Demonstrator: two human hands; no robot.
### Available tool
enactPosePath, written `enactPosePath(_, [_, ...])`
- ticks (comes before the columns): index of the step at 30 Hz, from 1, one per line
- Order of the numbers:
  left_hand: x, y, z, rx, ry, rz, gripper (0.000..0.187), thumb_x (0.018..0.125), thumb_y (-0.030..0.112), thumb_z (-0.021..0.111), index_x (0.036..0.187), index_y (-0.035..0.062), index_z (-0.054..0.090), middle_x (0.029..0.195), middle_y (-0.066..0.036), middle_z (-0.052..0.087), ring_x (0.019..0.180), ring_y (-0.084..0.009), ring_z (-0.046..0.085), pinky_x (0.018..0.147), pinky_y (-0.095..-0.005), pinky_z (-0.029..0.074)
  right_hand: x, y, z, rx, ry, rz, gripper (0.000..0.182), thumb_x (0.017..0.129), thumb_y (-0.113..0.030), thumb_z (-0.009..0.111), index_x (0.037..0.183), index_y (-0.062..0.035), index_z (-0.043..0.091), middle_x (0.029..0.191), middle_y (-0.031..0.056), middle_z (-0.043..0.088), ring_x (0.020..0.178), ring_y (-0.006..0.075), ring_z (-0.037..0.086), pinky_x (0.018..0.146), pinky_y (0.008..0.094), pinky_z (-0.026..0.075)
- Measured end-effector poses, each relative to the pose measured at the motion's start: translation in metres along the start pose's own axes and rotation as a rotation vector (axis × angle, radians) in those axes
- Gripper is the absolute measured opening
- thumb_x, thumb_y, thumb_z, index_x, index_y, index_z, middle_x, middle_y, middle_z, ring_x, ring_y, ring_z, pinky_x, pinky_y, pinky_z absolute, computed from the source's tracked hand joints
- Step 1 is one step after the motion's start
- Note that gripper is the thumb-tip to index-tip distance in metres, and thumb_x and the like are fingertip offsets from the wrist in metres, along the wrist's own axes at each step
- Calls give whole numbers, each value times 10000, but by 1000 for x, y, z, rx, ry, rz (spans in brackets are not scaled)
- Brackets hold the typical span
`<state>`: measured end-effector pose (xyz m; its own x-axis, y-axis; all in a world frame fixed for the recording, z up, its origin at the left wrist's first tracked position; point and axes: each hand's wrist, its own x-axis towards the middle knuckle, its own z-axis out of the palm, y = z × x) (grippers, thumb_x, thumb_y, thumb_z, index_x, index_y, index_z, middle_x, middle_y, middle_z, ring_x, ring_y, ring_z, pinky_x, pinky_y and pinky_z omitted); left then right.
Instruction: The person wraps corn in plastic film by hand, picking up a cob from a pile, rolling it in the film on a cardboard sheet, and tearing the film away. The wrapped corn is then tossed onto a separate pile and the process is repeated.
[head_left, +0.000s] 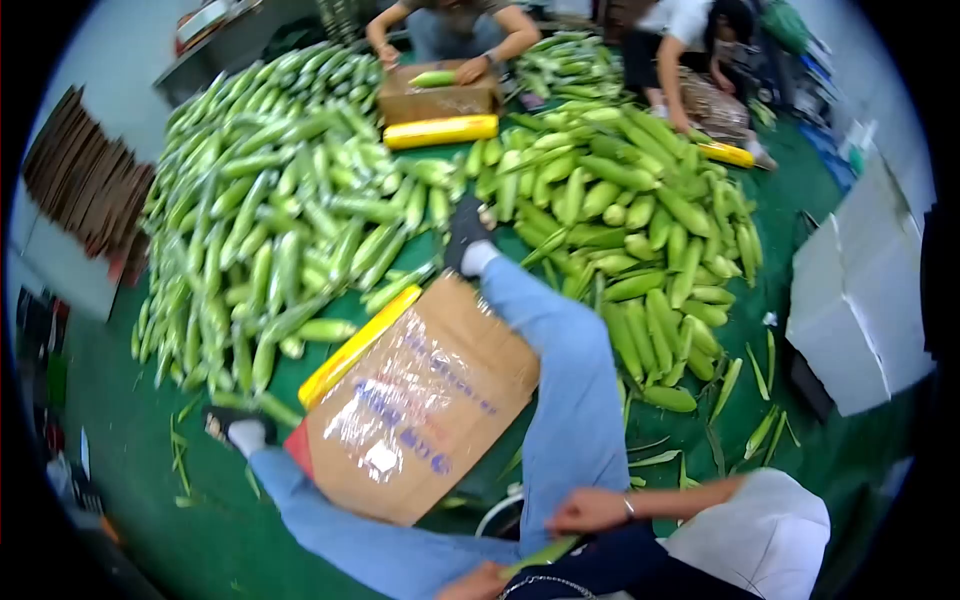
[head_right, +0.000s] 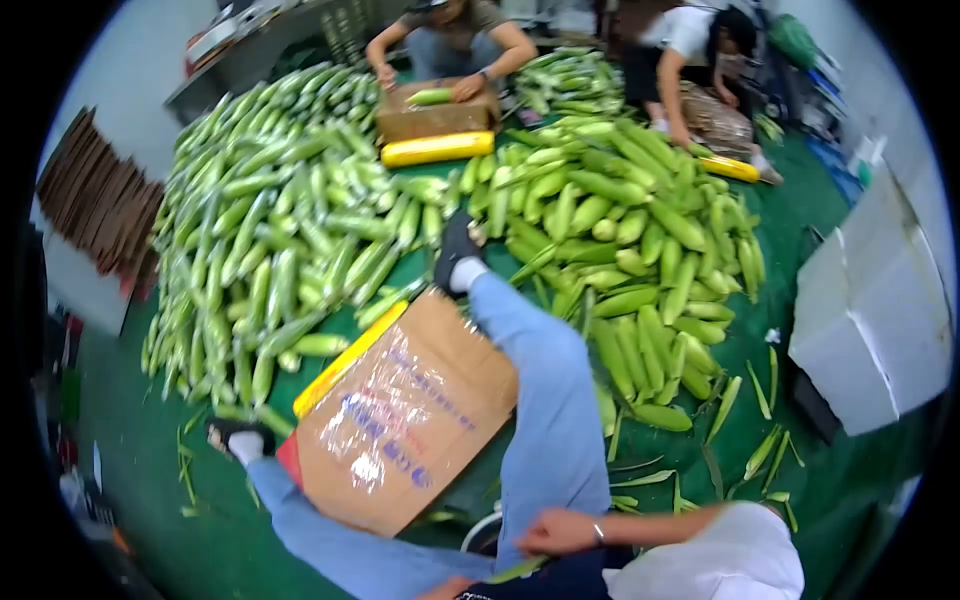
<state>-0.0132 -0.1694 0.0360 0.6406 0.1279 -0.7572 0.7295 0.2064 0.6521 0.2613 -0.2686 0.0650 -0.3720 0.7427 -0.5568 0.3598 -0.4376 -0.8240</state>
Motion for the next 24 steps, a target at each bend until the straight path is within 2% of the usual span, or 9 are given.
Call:
enactPosePath(5, [27,67,32,178,-170,187,477,807,475,694,920,12,684,752,-76,678,662,-161,633,655,-303,511,-73,19,31,508,802,102,319,919,-265,573,793,17,656,698,85,646,658,190,621,672,336,493])
enactPosePath(7, [34,124,18,63,266,526,266,779,247,743,904,20,685,813,-126,683,736,-210,653,702,-304,507,-56,29,8,1349,1236,148,257,890,-197,588,711,-12,584,733,106,621,685,242,602,731,371,512])
enactPosePath(10, [54,190,-5,-491,770,1051,31,797,-5,604,805,8,578,791,-135,600,744,-232,564,690,-359,482,0,-34,-52,1815,1139,216,203,843,-194,656,732,-67,542,788,94,591,733,230,576,746,383,513])
enactPosePath(13, [74,236,-30,-931,671,1227,214,818,64,602,993,-4,500,958,-161,586,771,-235,571,678,-355,497,80,-58,-75,1856,657,64,115,882,-197,579,915,-87,579,846,57,610,720,187,593,684,342,515])
enactPosePath(15, [100,238,-55,-463,750,1092,255,825,126,615,1008,-8,499,898,-151,602,774,-234,609,678,-345,517,115,-79,-103,1705,449,107,237,913,-220,510,1111,-96,545,963,79,617,765,198,621,645,380,530])
enactPosePath(18, [138,240,-143,-606,609,753,304,828,174,654,1018,-7,500,831,-136,613,723,-231,638,642,-350,533,162,-47,-175,1221,79,74,356,949,-268,444,1251,-84,487,1047,60,613,800,207,649,632,403,552])
enactPosePath(19, [164,232,-185,-667,684,623,402,841,310,656,1024,-14,505,795,-159,620,645,-255,639,567,-350,531,167,-23,-218,586,143,-54,388,909,-267,509,1234,-55,499,1079,95,618,804,265,657,646,415,541])
enactPosePath(21, [208,212,-292,-915,787,396,439,831,415,676,996,31,541,767,-125,616,618,-244,622,538,-340,522,145,16,-312,-624,1072,-248,416,733,-157,616,1121,-17,562,1103,197,588,899,359,608,742,409,508])
enactPosePath(24, [247,134,-512,-1182,1010,387,505,840,506,623,1092,73,556,961,-128,635,773,-285,618,773,-470,527,94,56,-467,-952,1523,248,431,678,2,588,1101,-1,505,1013,207,564,931,390,560,787,449,491])
